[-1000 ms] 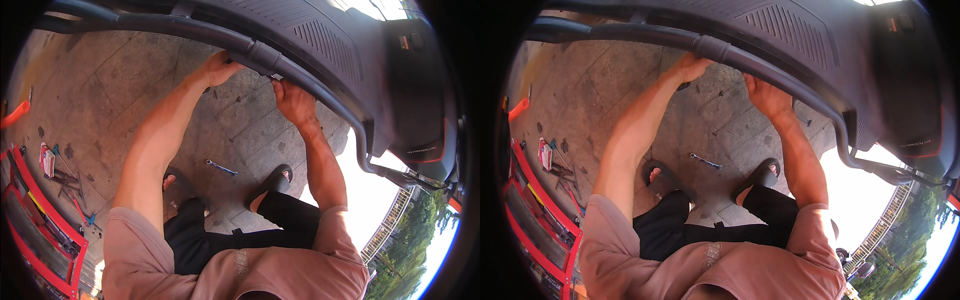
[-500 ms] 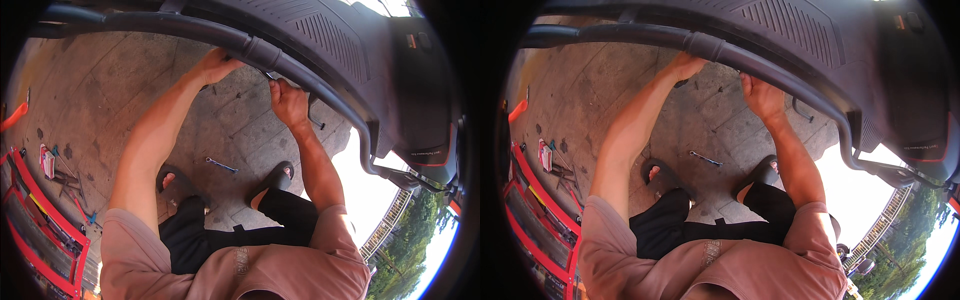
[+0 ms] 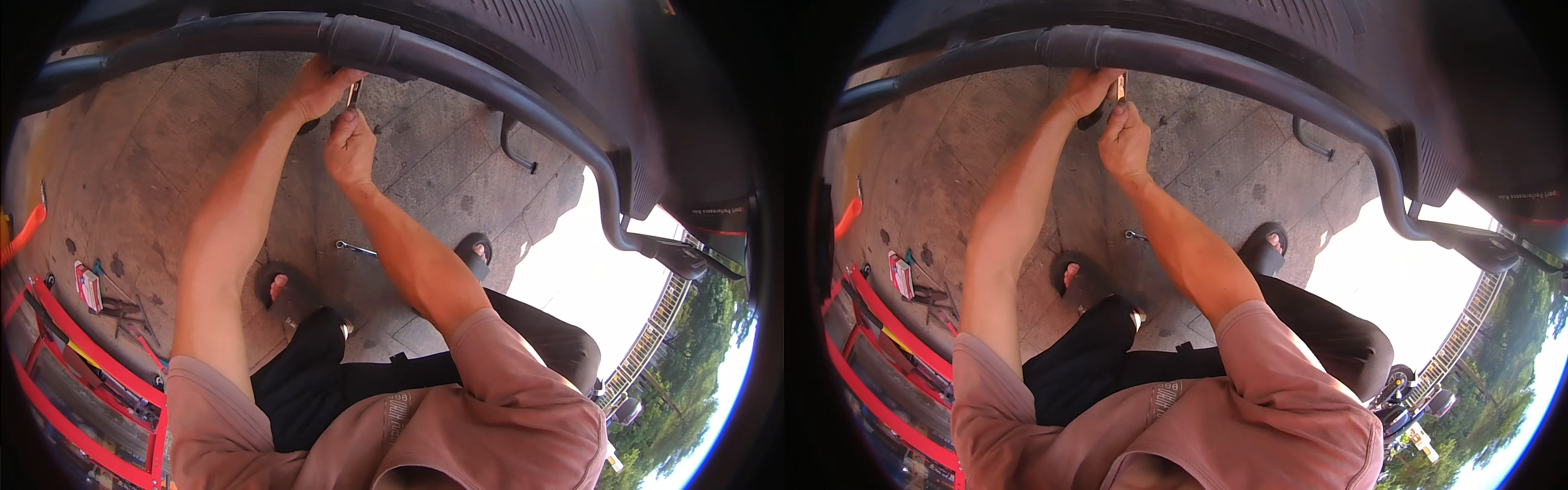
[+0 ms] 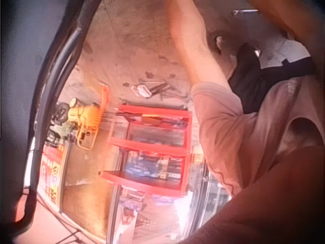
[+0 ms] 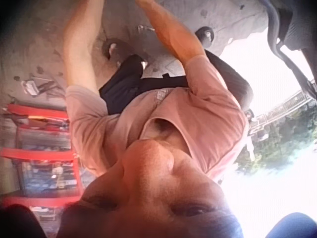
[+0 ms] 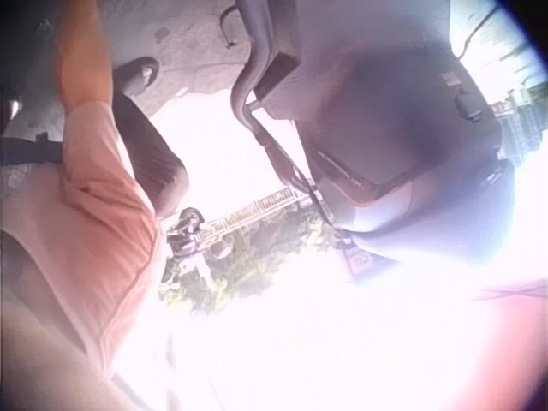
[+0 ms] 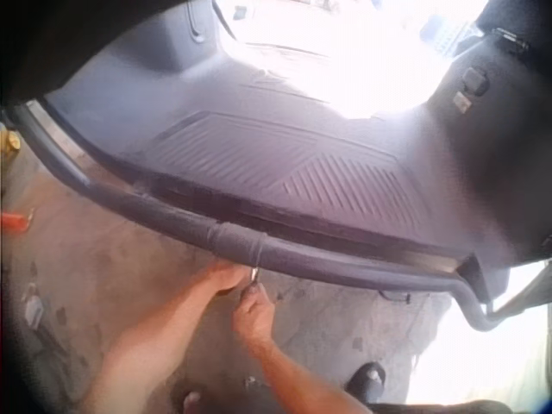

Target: The person uses a wrench to tighten bolts on the underside of a motorcycle. They adjust their position and continue working on different bolts along the frame.

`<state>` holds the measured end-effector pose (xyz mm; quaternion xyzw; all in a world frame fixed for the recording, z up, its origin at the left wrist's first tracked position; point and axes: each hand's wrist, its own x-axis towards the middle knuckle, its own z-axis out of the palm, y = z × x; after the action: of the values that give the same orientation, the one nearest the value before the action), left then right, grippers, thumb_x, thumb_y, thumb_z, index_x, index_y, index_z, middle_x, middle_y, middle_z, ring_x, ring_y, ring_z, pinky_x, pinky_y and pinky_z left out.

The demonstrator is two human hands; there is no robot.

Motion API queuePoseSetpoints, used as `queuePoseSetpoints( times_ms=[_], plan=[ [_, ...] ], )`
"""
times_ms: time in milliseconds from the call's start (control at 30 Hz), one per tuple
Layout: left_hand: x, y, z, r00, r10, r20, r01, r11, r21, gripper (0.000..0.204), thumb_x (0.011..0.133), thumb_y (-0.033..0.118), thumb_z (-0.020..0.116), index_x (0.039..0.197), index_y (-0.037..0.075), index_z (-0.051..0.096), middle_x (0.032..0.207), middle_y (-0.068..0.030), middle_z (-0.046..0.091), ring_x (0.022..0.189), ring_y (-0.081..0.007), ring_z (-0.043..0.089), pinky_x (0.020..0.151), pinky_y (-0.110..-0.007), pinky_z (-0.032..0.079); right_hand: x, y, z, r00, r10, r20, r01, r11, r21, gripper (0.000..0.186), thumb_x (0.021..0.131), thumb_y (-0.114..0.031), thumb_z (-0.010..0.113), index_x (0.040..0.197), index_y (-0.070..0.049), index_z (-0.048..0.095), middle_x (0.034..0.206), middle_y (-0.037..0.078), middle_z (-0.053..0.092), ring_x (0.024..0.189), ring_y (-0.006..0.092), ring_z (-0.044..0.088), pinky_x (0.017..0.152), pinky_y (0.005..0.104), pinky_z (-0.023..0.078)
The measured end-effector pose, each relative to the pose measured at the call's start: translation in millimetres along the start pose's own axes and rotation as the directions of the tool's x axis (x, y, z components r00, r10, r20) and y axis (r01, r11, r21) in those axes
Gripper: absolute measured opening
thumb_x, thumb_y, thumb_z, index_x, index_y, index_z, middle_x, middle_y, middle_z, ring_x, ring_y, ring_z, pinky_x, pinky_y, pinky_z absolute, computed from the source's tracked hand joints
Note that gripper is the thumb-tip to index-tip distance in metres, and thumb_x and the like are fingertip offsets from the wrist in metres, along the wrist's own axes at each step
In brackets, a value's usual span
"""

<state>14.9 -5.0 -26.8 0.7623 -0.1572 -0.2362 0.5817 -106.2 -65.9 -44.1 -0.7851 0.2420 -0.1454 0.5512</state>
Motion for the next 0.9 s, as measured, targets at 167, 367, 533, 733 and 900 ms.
queuePoseSetpoints(
  times_ms=[167, 367, 533, 733, 900],
  plan=[
    [6.2, -15.9, -2.2, 0.999, -0.002, 0.050, 0.010, 0.984, -0.176, 0.055, 0.080, 0.057, 0.066, 0.096, 0.005, 0.065, 0.066, -0.0022, 0.059, 0.061, -0.0119, 0.057, 0.056, -0.030, 0.043, -0.5, 2.7, 13.2, 0.997, -0.053, -0.060, 0.053, 0.998, 0.013, 0.040, 0.103, -0.030, 0.037, 0.078, -0.002, 0.050, 0.061, 0.007, 0.052, 0.058, 0.0181, 0.051, 0.056, 0.0348, 0.042],
    [11.8, -19.3, -1.5, 0.989, -0.131, 0.062, 0.131, 0.991, 0.001, 0.050, 0.091, 0.044, 0.053, 0.122, 0.006, 0.060, 0.114, -0.0141, 0.064, 0.109, -0.0231, 0.058, 0.094, -0.035, 0.044, 6.7, -8.7, -0.1, 0.995, -0.100, -0.022, 0.099, 0.995, -0.029, 0.038, 0.101, -0.029, 0.040, 0.078, -0.001, 0.052, 0.063, 0.013, 0.055, 0.059, 0.0310, 0.053, 0.057, 0.0402, 0.043],
    [7.1, -3.8, 7.4, 1.000, 0.015, 0.007, -0.015, 0.999, -0.034, 0.053, 0.092, 0.045, 0.054, 0.127, 0.005, 0.057, 0.120, -0.0149, 0.063, 0.116, -0.0237, 0.054, 0.098, -0.037, 0.042, 39.5, -24.4, -90.6, 0.938, -0.179, 0.297, 0.301, 0.846, -0.440, 0.038, 0.100, -0.033, 0.045, 0.078, -0.004, 0.057, 0.066, 0.019, 0.059, 0.064, 0.0433, 0.058, 0.058, 0.0484, 0.046],
    [10.4, -6.5, 8.7, 0.999, 0.014, 0.052, -0.008, 0.993, -0.122, 0.059, 0.095, 0.047, 0.052, 0.134, 0.003, 0.051, 0.134, -0.0171, 0.054, 0.129, -0.0264, 0.046, 0.105, -0.038, 0.037, 79.6, -76.7, -155.0, 0.839, -0.172, 0.517, 0.532, 0.462, -0.710, 0.042, 0.098, -0.043, 0.046, 0.084, -0.009, 0.065, 0.071, 0.018, 0.064, 0.071, 0.0409, 0.063, 0.064, 0.0498, 0.051],
    [12.6, -12.2, 8.5, 0.995, 0.088, 0.038, -0.086, 0.995, -0.059, 0.062, 0.095, 0.048, 0.050, 0.138, 0.003, 0.047, 0.143, -0.0198, 0.045, 0.135, -0.0288, 0.039, 0.110, -0.038, 0.033, 84.2, -75.4, -151.7, 0.836, -0.260, 0.482, 0.548, 0.416, -0.726, 0.042, 0.096, -0.045, 0.048, 0.079, -0.011, 0.064, 0.063, 0.015, 0.063, 0.064, 0.0397, 0.062, 0.057, 0.0474, 0.050]
  ],
)
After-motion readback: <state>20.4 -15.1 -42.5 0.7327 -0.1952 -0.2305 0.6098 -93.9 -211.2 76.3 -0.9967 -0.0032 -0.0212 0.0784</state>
